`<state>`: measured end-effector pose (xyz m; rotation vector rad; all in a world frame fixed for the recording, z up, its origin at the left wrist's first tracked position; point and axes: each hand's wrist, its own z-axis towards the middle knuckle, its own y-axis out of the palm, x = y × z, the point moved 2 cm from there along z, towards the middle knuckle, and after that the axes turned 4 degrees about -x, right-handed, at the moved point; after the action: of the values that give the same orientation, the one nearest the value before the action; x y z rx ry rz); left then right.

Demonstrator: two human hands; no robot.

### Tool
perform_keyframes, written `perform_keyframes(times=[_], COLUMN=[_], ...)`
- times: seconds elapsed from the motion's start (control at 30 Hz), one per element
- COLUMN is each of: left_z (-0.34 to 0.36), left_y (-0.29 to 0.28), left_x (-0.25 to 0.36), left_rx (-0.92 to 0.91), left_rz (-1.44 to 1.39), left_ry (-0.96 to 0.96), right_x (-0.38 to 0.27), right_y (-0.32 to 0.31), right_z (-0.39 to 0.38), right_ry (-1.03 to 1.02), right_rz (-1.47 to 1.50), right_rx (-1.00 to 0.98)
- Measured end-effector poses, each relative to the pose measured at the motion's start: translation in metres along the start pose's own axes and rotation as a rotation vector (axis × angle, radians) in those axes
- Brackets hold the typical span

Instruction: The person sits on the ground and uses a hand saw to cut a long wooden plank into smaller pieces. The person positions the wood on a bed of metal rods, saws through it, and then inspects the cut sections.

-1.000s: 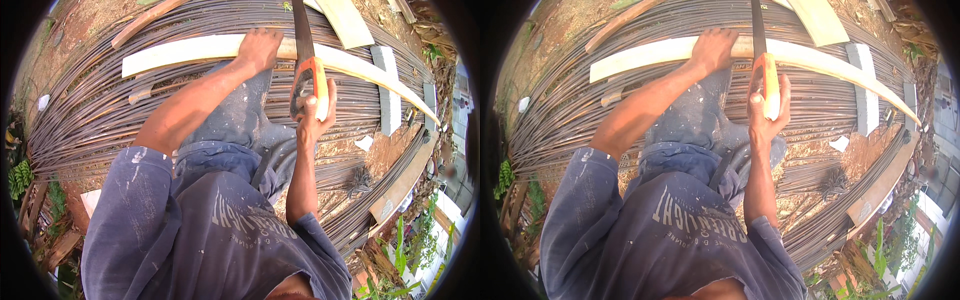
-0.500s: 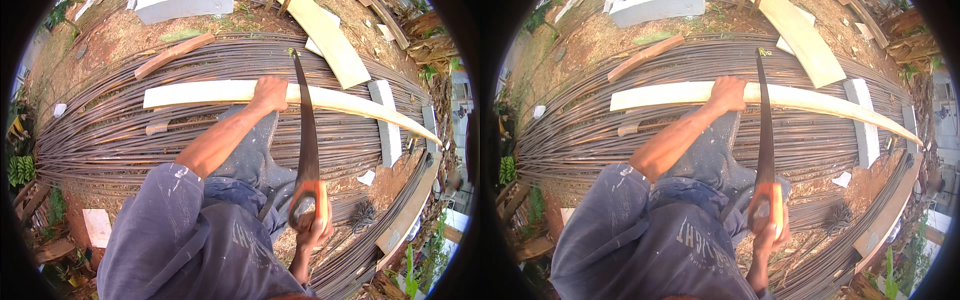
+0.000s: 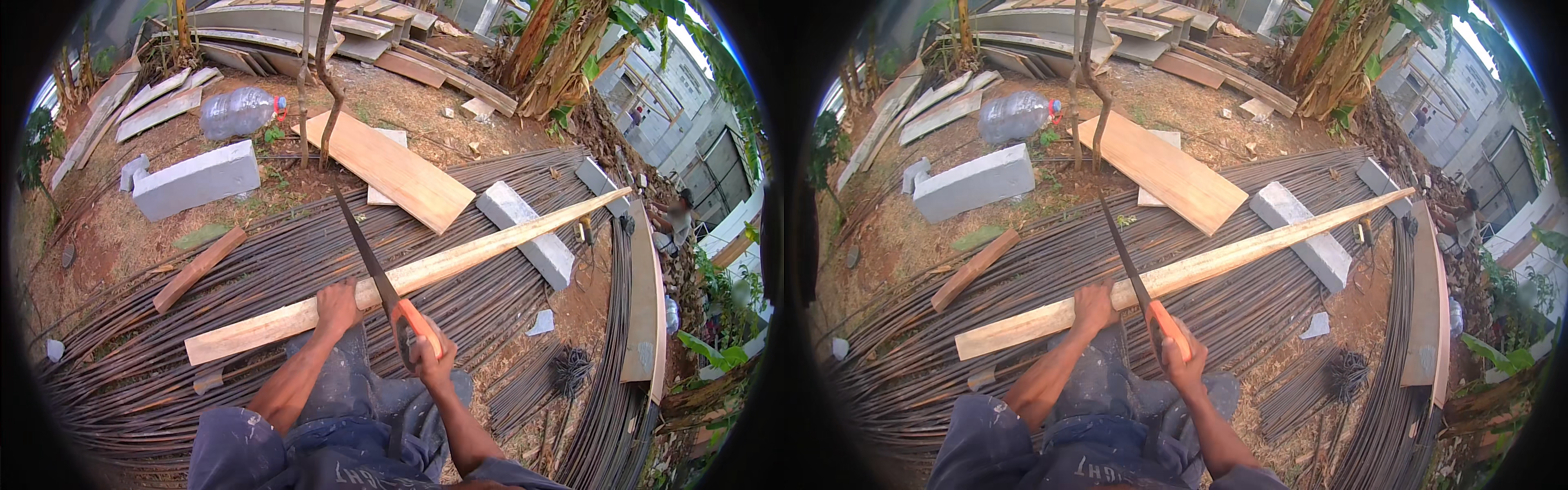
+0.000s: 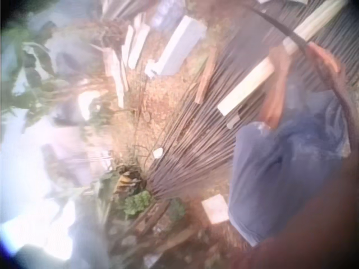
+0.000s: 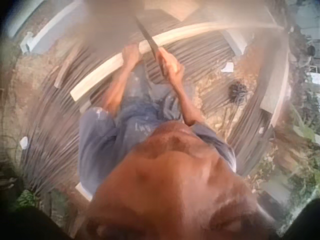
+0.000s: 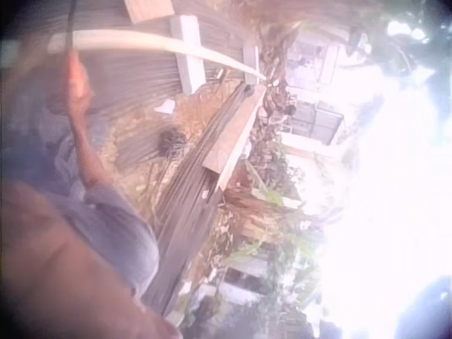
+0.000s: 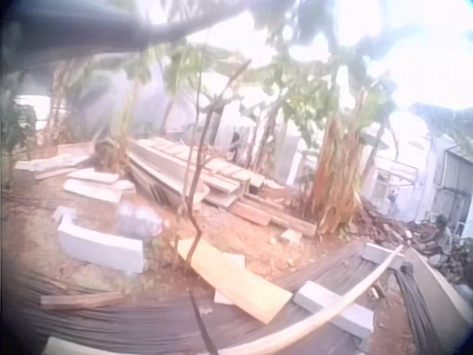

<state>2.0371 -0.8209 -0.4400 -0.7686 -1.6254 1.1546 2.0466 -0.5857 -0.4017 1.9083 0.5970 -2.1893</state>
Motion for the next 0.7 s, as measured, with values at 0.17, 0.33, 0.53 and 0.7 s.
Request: perform_keyframes(times=[0.17, 0.33, 0.53, 0.7], left_z=[0.022, 0.020, 0.004, 0.012], left_y=[-0.026, -0.003, -0.009, -0.025], left_x=[-0.059, -0.028, -0.048, -0.044], left_rx=[-0.106, -0.001, -0.040, -0.132], left_rz=[-0.080, -0.024, -0.054, -0.059], left_ry=[0.007, -0.117, -0.017, -0.016], right_x=[-0.064, -0.066, -0.021, -0.101], right_y=[-0.006, -0.023, 0.020, -0.040], right_z=[-0.077, -0.076, -0.007, -0.109], right_ry=[-0.082, -0.037, 0.034, 0.020], right_rz=[-0.053, 0.001, -0.019, 0.047], right_rx=[-0.097, -0.095, -0.129, -0.080])
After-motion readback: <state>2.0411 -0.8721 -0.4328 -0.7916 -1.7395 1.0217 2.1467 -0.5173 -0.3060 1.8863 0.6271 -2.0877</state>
